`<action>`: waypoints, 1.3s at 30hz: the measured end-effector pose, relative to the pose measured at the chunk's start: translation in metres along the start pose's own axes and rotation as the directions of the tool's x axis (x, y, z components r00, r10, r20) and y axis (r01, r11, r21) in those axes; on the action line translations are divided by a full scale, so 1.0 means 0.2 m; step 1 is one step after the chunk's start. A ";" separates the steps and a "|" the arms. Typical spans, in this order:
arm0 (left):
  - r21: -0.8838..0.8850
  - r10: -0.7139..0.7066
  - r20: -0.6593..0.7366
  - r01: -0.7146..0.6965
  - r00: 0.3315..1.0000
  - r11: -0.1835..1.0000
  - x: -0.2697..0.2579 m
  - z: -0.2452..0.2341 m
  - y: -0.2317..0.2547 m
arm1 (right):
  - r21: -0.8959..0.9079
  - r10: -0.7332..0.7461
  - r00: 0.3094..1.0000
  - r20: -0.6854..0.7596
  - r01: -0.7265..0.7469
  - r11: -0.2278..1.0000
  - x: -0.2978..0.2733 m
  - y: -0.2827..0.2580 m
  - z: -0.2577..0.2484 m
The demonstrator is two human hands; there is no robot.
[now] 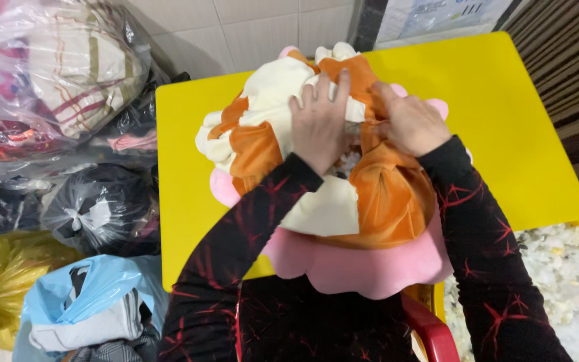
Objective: The person repeatedly scoops white stuffing from a yellow basket and inserts it into an orange and white plush toy on a yellow table. They push and distribute the stuffing inside the toy, occasionally adjusting the fabric to make room for more material.
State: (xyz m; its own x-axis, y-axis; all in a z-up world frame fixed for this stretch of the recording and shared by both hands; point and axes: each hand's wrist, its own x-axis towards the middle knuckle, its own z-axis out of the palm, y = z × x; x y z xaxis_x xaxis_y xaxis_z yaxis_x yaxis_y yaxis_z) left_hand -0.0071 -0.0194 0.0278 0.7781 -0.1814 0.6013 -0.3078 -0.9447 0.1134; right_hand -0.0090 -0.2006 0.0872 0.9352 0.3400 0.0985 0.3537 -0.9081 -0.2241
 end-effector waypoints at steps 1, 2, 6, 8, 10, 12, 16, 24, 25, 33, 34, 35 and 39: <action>0.035 0.006 -0.024 -0.005 1.000 0.999 0.03 0.04 0.01 | -0.032 0.047 0.999 -0.005 -0.047 0.998 0.00 -0.03 -0.04; 0.067 0.009 -0.039 -0.007 0.999 0.998 0.05 0.09 0.01 | -0.062 0.096 0.995 -0.003 -0.096 0.993 -0.02 -0.04 -0.07; 0.096 0.006 0.052 -0.011 0.999 0.995 0.22 0.20 -0.08 | 0.113 -0.014 0.967 -0.254 0.044 0.993 -0.13 -0.04 -0.12; -0.016 0.014 0.025 -0.014 1.000 1.000 0.25 0.19 -0.08 | 0.013 0.064 0.987 -0.146 -0.063 0.998 -0.17 -0.01 -0.11; -0.182 0.043 0.084 -0.027 0.996 0.983 0.25 0.12 -0.07 | -0.012 0.071 0.994 -0.083 -0.073 0.997 -0.19 0.03 -0.09; -0.393 0.118 0.222 -0.022 0.968 0.919 0.18 0.01 -0.14 | 0.055 -0.004 0.998 -0.062 0.007 0.998 -0.17 0.05 -0.06; -0.312 0.083 0.366 0.038 0.927 0.949 0.07 -0.15 -0.37 | 0.119 -0.069 0.959 -0.276 0.106 0.987 -0.08 -0.03 0.08; -0.273 -0.066 0.448 0.207 0.892 0.939 -0.10 -0.21 -0.37 | -0.237 -0.292 0.810 -0.509 0.195 0.952 0.29 -0.04 0.54; -0.301 -0.075 0.472 0.240 0.879 0.923 -0.12 -0.22 -0.35 | -0.266 -0.247 0.821 -0.515 0.121 0.956 0.31 0.01 0.57; -0.407 -0.058 0.327 0.196 0.943 0.892 -0.13 -0.31 -0.33 | 0.139 -0.168 0.975 -0.142 0.188 0.972 0.17 0.25 0.36; -0.383 -0.041 0.270 0.146 0.962 0.912 -0.13 -0.31 -0.33 | 0.237 -0.205 0.969 -0.137 0.233 0.943 0.15 0.26 0.32; -0.355 -0.021 0.212 0.097 0.977 0.930 -0.13 -0.30 -0.33 | 0.333 -0.241 0.961 -0.136 0.274 0.902 0.13 0.26 0.29; -0.270 -0.083 0.293 0.166 0.952 0.949 -0.15 -0.26 -0.34 | 0.225 0.155 0.986 0.068 -0.166 0.960 0.07 0.25 0.22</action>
State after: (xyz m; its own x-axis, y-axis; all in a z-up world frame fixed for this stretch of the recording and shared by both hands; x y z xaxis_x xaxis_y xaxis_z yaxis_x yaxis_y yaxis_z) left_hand -0.0384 0.0655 0.0435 0.9273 -0.1741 0.3315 -0.3105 -0.8524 0.4207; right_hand 0.0224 -0.2310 0.0345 0.9774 0.2113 -0.0036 0.1872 -0.8735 -0.4494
